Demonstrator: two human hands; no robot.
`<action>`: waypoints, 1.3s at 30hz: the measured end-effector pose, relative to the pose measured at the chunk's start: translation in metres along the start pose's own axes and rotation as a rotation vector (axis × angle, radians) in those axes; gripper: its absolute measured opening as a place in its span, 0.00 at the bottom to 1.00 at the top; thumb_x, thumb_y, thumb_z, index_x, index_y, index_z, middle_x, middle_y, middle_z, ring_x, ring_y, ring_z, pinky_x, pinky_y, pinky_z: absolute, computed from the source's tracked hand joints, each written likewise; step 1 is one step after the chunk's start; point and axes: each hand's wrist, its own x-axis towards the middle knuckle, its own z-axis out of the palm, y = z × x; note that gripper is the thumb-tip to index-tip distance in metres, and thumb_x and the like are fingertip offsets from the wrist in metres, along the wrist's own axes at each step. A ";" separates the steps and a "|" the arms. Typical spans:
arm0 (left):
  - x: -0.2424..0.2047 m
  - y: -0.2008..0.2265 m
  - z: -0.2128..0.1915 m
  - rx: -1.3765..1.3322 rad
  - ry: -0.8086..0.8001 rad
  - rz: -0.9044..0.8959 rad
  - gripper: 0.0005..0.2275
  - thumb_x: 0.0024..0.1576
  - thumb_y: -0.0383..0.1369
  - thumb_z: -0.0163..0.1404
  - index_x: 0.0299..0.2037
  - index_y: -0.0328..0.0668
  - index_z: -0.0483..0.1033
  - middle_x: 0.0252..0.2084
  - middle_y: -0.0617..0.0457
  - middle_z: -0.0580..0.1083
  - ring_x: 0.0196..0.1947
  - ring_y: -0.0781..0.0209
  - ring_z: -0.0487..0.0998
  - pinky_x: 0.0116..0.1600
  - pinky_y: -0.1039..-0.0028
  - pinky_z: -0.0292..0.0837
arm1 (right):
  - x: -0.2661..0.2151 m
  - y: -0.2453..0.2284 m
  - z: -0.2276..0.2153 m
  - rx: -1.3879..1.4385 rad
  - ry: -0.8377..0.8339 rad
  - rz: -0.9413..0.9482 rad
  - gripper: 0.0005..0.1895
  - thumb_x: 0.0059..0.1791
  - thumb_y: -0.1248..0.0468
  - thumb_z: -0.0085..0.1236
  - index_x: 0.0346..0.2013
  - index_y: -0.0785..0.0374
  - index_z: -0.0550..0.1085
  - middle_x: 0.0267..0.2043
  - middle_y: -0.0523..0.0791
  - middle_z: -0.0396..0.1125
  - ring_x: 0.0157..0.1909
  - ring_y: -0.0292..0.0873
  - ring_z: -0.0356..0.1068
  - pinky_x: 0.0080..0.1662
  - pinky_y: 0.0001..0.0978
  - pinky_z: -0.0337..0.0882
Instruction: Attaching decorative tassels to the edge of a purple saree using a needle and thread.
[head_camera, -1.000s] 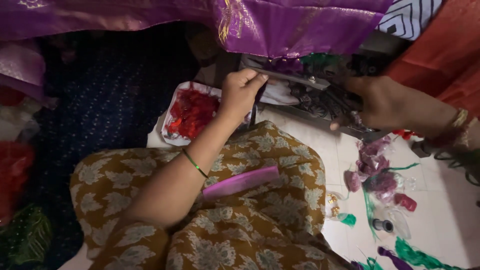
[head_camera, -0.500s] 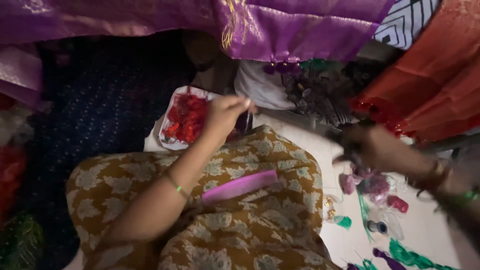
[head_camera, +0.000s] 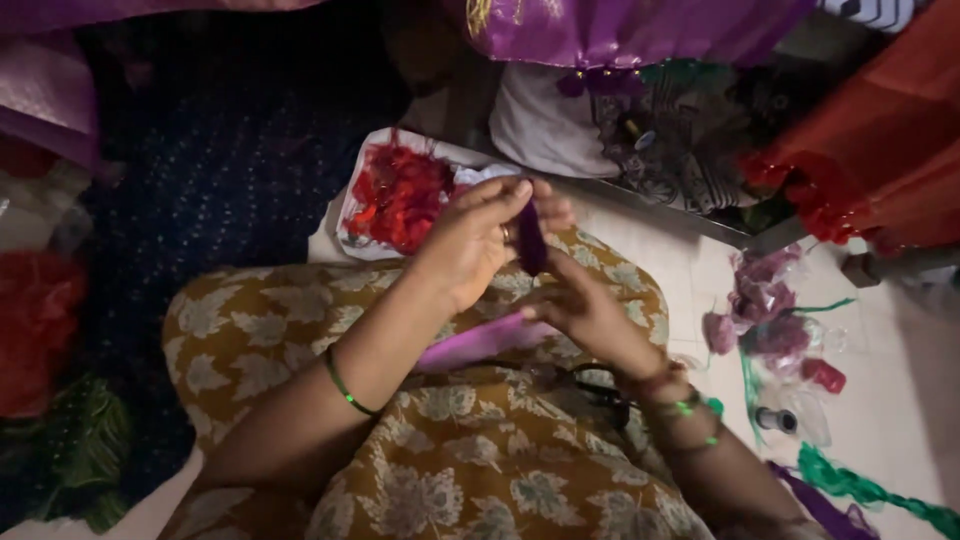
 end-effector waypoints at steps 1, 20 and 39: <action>-0.001 0.002 -0.005 0.009 0.004 0.006 0.10 0.64 0.34 0.46 0.47 0.36 0.77 0.47 0.44 0.81 0.50 0.53 0.83 0.60 0.58 0.77 | 0.006 0.007 0.005 0.004 -0.005 -0.010 0.36 0.48 0.75 0.53 0.70 0.60 0.56 0.64 0.44 0.66 0.55 0.43 0.76 0.53 0.36 0.76; -0.044 0.177 -0.212 0.050 0.356 0.609 0.17 0.68 0.34 0.56 0.62 0.43 0.64 0.56 0.48 0.70 0.51 0.55 0.74 0.54 0.65 0.71 | -0.077 0.125 -0.123 -1.276 0.951 0.203 0.09 0.52 0.60 0.59 0.30 0.59 0.79 0.35 0.53 0.71 0.29 0.59 0.71 0.31 0.50 0.70; -0.084 -0.077 -0.170 0.204 0.354 -0.151 0.06 0.69 0.34 0.50 0.48 0.40 0.75 0.43 0.52 0.77 0.44 0.60 0.77 0.51 0.69 0.73 | -0.074 0.065 0.020 -0.895 0.584 -0.146 0.17 0.47 0.64 0.66 0.50 0.61 0.75 0.50 0.50 0.71 0.42 0.52 0.73 0.44 0.42 0.73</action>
